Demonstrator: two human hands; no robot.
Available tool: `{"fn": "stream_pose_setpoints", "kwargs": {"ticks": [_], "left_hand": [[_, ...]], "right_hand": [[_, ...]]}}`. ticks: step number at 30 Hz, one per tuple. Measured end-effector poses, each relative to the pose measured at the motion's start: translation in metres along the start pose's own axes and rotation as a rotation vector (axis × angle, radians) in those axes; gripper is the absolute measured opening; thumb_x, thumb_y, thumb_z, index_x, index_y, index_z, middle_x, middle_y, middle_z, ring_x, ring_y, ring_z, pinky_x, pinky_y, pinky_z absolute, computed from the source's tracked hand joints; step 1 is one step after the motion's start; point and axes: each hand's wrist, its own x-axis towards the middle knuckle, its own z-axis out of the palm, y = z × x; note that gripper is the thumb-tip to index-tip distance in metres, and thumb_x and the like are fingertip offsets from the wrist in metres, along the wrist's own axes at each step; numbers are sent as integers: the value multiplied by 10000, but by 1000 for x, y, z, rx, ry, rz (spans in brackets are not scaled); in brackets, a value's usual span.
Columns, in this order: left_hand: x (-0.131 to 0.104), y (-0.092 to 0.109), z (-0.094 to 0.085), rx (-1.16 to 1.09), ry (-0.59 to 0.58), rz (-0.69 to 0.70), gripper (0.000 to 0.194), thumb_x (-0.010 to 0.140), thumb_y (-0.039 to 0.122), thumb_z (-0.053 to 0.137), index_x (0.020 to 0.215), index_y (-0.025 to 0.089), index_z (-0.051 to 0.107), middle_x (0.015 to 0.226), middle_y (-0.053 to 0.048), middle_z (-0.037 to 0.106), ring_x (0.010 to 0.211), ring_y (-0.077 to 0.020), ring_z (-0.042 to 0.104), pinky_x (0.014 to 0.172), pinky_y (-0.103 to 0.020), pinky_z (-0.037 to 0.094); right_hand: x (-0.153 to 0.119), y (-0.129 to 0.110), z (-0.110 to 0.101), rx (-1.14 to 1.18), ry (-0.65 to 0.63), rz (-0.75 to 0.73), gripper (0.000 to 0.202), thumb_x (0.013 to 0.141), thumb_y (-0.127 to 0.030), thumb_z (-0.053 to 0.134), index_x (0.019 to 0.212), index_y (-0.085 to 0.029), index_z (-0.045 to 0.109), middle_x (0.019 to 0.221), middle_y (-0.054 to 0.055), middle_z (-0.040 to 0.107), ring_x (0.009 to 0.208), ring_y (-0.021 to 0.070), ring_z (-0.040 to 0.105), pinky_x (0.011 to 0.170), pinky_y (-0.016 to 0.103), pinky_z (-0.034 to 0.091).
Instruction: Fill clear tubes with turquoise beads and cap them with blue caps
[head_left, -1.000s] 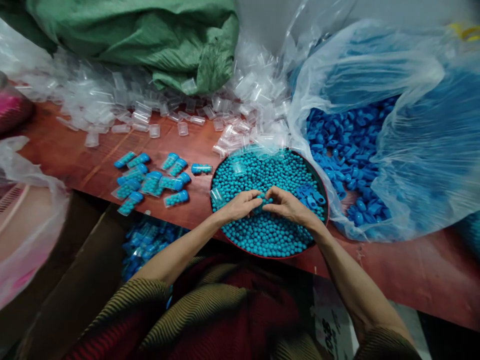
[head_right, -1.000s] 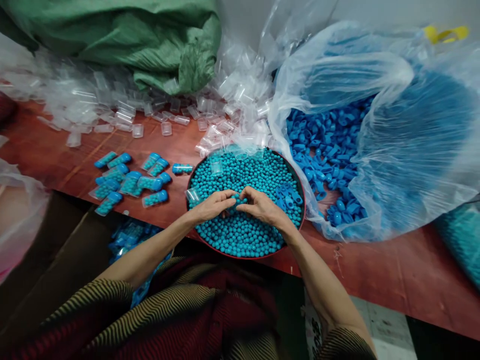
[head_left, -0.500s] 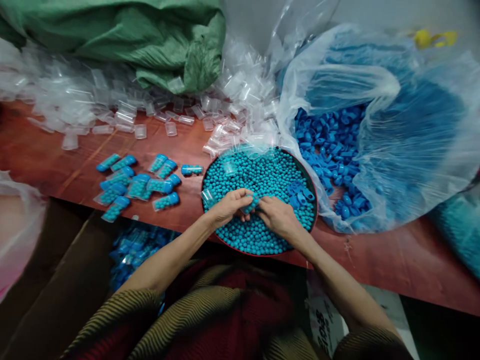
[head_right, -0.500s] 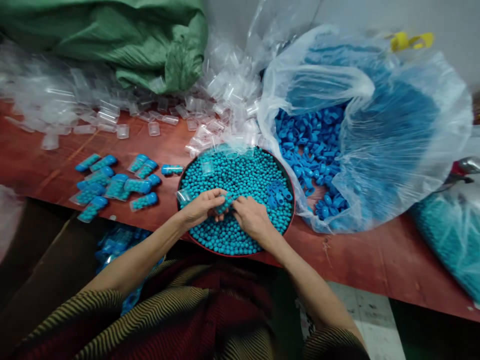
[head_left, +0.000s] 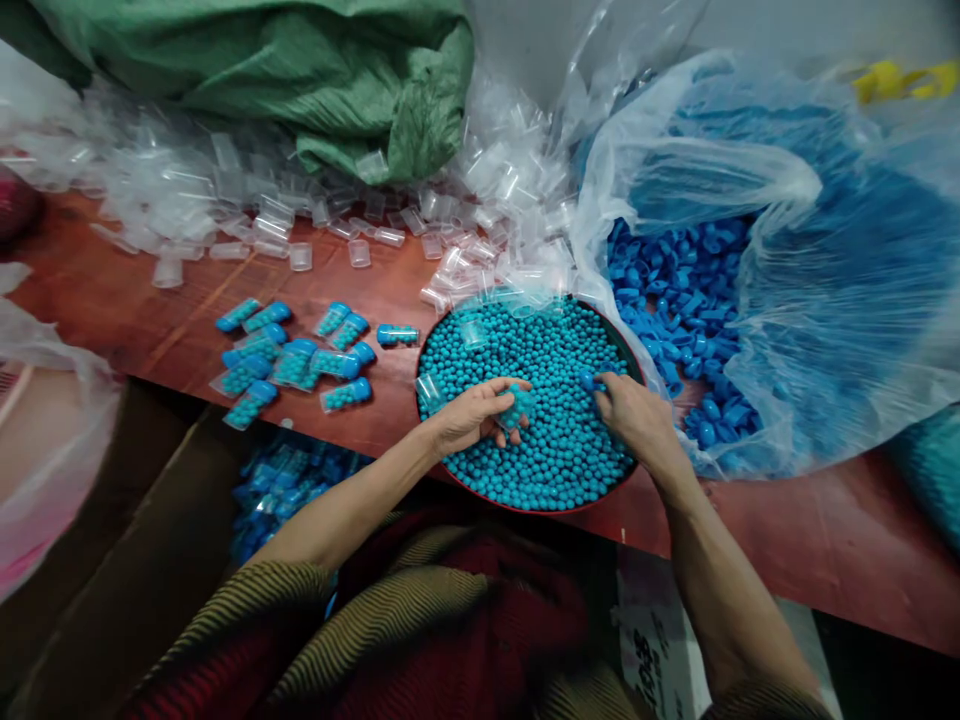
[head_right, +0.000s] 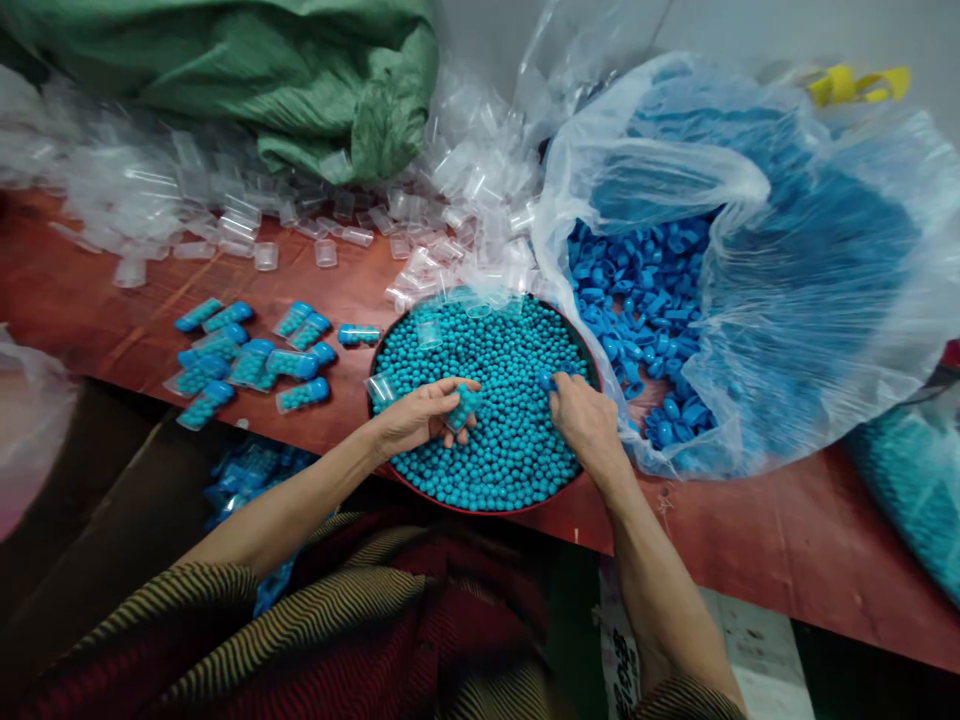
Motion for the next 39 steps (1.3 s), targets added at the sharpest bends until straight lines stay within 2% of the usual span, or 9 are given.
{"fn": "stream_pose_setpoints", "kwargs": {"ticks": [7, 11, 15, 18, 22, 26, 30, 32, 39], "left_hand": [[-2, -1, 0, 27, 4, 21, 487, 754, 418, 687, 1132, 186, 485, 802, -33, 646, 589, -134, 641, 453, -193, 456], [-1, -4, 4, 213, 54, 139, 455, 745, 416, 690, 1099, 179, 531, 842, -26, 630, 664, -123, 638, 495, -179, 451], [2, -7, 7, 363, 174, 183, 409, 775, 381, 649, 1114, 173, 551, 821, 0, 592, 637, -97, 613, 495, -174, 441], [-1, -6, 3, 340, 227, 154, 441, 802, 413, 600, 1158, 167, 515, 783, -2, 606, 559, -92, 602, 436, -168, 402], [-12, -1, -5, 294, 223, 136, 480, 778, 454, 623, 1140, 162, 505, 768, -7, 627, 502, -81, 586, 395, -155, 364], [-19, 4, -8, 200, 180, 100, 484, 743, 443, 680, 1096, 169, 494, 774, -14, 642, 523, -91, 604, 406, -153, 371], [-21, 6, -9, 89, 0, 40, 521, 725, 470, 701, 1091, 170, 485, 805, -43, 656, 544, -119, 625, 401, -168, 368], [-22, 6, -10, 86, -40, 29, 539, 736, 481, 688, 1122, 169, 478, 823, -51, 657, 544, -120, 623, 396, -171, 352], [-12, -1, -5, 369, 243, 198, 403, 787, 343, 629, 1118, 165, 482, 814, 7, 595, 538, -77, 575, 436, -171, 390]], "right_hand": [[7, -3, 3, 48, -42, -41, 262, 882, -280, 459, 1062, -164, 610, 1009, 134, 637, 827, 244, 637, 584, 301, 427], [14, -5, 5, 611, 12, 49, 375, 825, -344, 529, 1150, -159, 556, 863, 57, 657, 655, 177, 625, 584, 294, 476], [16, -18, 10, 1043, -179, 71, 499, 826, -447, 488, 1238, -164, 495, 707, 1, 645, 420, 136, 543, 405, 270, 439], [14, -17, 9, 927, -87, 29, 405, 877, -405, 412, 1164, -173, 579, 719, 27, 670, 480, 152, 582, 485, 292, 488], [12, -12, 3, 507, 169, -230, 360, 870, -252, 462, 1194, -191, 606, 1072, 105, 670, 945, 238, 633, 830, 379, 496], [18, -36, 5, 222, 147, -518, 428, 856, -187, 509, 1281, -227, 546, 1358, 123, 516, 1219, 297, 472, 939, 446, 422], [30, -60, 12, 108, 118, -580, 254, 892, -180, 456, 1062, -194, 645, 1234, 129, 605, 1254, 313, 432, 976, 490, 368], [33, -61, 12, 145, 94, -549, 229, 895, -183, 448, 995, -163, 653, 1064, 138, 670, 1150, 296, 522, 955, 464, 386], [15, -50, -4, 813, -81, -359, 448, 927, -300, 343, 1336, -181, 483, 898, 53, 703, 778, 191, 649, 733, 338, 526]]}}
